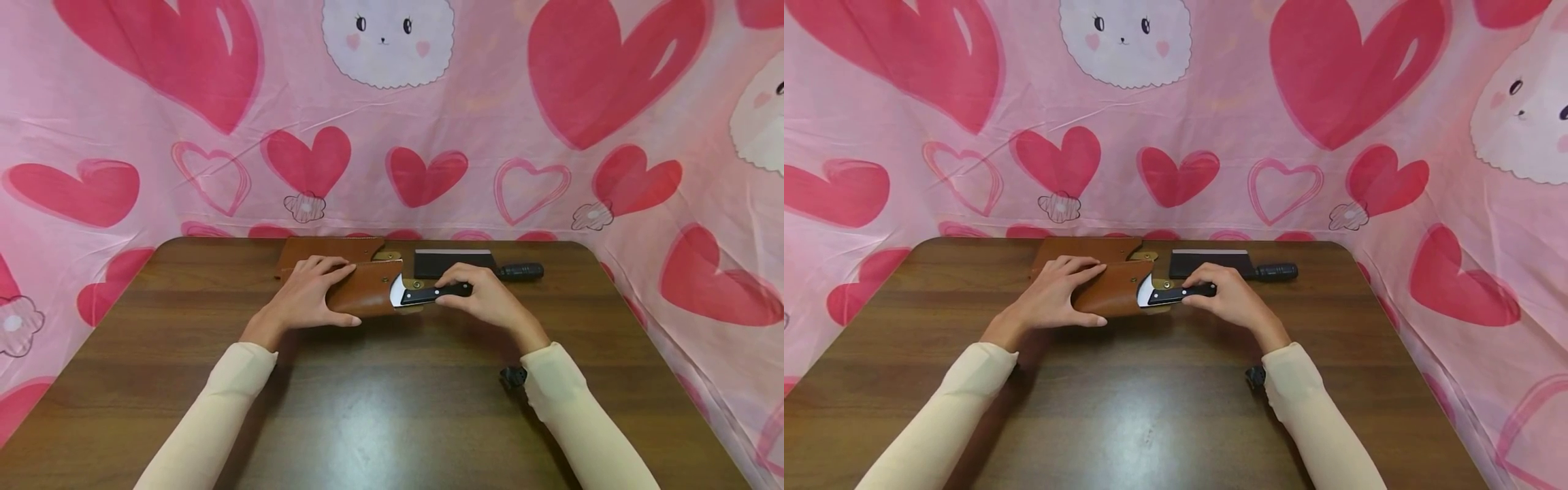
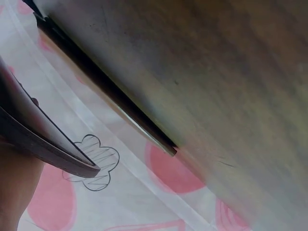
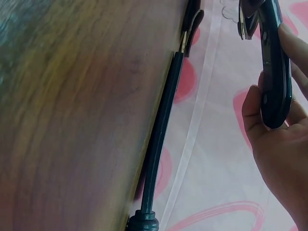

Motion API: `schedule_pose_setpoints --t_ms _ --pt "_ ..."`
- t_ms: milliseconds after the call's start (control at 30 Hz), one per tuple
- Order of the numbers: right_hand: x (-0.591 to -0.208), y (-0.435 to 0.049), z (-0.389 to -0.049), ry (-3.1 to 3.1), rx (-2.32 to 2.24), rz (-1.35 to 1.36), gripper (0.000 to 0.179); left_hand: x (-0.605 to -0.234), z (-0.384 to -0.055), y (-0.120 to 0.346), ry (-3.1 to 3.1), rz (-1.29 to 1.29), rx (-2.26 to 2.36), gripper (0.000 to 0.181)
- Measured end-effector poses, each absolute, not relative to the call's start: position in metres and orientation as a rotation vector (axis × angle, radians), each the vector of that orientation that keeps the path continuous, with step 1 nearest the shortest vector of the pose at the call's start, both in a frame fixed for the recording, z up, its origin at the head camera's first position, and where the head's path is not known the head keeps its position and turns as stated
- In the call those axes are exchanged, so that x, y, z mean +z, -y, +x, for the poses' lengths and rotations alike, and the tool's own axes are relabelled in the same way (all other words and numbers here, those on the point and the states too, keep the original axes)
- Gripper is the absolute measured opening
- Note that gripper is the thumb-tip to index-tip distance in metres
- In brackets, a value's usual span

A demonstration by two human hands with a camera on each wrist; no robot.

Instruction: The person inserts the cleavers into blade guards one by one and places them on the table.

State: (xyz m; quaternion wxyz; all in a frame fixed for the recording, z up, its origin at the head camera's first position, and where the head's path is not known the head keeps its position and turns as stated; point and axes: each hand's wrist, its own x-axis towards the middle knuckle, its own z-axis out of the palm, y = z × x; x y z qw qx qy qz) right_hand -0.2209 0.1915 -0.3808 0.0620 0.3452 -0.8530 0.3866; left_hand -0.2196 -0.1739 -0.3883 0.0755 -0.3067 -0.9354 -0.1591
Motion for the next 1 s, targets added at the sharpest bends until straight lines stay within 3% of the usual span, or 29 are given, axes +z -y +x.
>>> schedule_pose_setpoints --t_ms 500,1000 --pt "-0.383 -0.191 -0.219 2.668 1.115 1.067 0.024 -0.396 -0.22 0.17 2.825 -0.931 -0.424 0.109" --pt "-0.392 -0.192 -0.22 2.938 0.759 1.202 0.026 -0.402 -0.219 0.156 2.942 -1.029 -0.199 0.105"
